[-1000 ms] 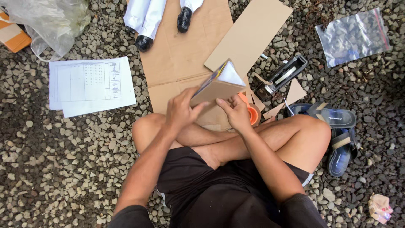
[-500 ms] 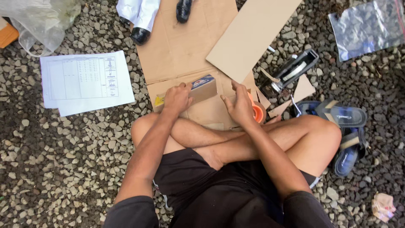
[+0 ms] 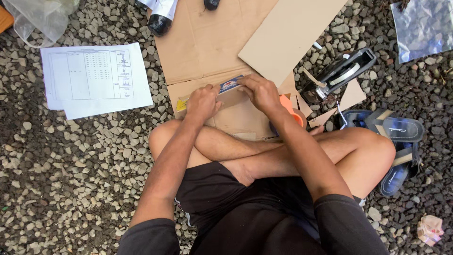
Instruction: The person assembles a small cardboard box from flat pieces, inserts a white-wrapped item, and seals the box using a handheld tape dispenser. The person folds the flaps, applies tape to the seams, and closes the box.
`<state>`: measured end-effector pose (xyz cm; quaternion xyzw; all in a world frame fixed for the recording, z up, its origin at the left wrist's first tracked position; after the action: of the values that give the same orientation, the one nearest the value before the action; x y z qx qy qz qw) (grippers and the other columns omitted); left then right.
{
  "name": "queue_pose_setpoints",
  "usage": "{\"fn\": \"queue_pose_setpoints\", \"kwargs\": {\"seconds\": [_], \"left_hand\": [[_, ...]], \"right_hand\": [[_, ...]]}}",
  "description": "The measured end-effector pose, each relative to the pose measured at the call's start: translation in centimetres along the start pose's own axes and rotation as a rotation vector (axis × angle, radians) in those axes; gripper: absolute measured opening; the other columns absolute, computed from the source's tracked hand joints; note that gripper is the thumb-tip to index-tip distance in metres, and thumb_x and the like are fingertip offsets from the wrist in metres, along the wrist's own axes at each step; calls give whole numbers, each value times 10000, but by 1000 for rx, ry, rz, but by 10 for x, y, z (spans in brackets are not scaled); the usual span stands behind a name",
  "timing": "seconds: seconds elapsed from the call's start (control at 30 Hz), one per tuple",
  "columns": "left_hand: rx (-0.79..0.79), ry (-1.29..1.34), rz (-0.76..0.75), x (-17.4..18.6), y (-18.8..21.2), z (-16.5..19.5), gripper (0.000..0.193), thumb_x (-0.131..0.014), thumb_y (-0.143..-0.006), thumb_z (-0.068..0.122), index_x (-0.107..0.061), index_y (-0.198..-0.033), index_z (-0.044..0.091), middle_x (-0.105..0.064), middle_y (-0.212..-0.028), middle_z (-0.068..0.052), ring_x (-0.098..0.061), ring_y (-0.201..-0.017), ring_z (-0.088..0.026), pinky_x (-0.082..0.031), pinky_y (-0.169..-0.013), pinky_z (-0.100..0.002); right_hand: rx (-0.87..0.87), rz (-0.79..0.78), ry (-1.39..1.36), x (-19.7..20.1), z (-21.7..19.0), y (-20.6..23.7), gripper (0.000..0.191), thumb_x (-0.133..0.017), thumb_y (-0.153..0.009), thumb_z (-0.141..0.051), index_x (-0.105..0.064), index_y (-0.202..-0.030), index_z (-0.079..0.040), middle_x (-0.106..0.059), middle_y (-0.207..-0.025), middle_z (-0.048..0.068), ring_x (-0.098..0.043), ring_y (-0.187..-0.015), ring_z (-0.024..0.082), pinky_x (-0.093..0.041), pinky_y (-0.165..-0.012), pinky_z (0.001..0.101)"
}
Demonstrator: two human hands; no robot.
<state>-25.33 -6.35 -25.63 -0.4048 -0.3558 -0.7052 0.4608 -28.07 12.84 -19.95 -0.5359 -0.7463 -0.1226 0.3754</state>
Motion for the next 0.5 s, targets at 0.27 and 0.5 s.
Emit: {"fn": "queue_pose_setpoints", "kwargs": {"seconds": [0.27, 0.5], "left_hand": [[41, 231, 141, 32, 23, 2, 503, -858, -814, 292, -667, -1223, 70, -724, -1100, -172, -725, -930, -350, -570, -826, -441], [91, 1364, 353, 16, 67, 49, 460, -761, -940, 164, -577, -1307, -44, -703, -1194, -111, -667, -1065, -201, -546, -967, -372]], "right_hand": [[-377, 260, -255, -1, -5, 76, 1095, -914, -844, -337, -178, -1572, 23, -277, -1596, 251, -354, -1493, 402, -328, -1231, 467], [-133, -99, -601, 42, -34, 101, 1147, -830, -857, -350, -74, -1653, -18, -162, -1684, 256, -259, -1548, 383, -259, -1266, 452]]}}
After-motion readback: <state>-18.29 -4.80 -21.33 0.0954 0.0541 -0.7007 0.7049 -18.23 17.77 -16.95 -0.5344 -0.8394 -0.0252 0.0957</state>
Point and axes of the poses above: each hand's wrist, its own y-axis away from the middle knuckle, its own x-axis out of the back of the hand, z = x × y, the point moved 3 cm from there along -y, towards the middle knuckle
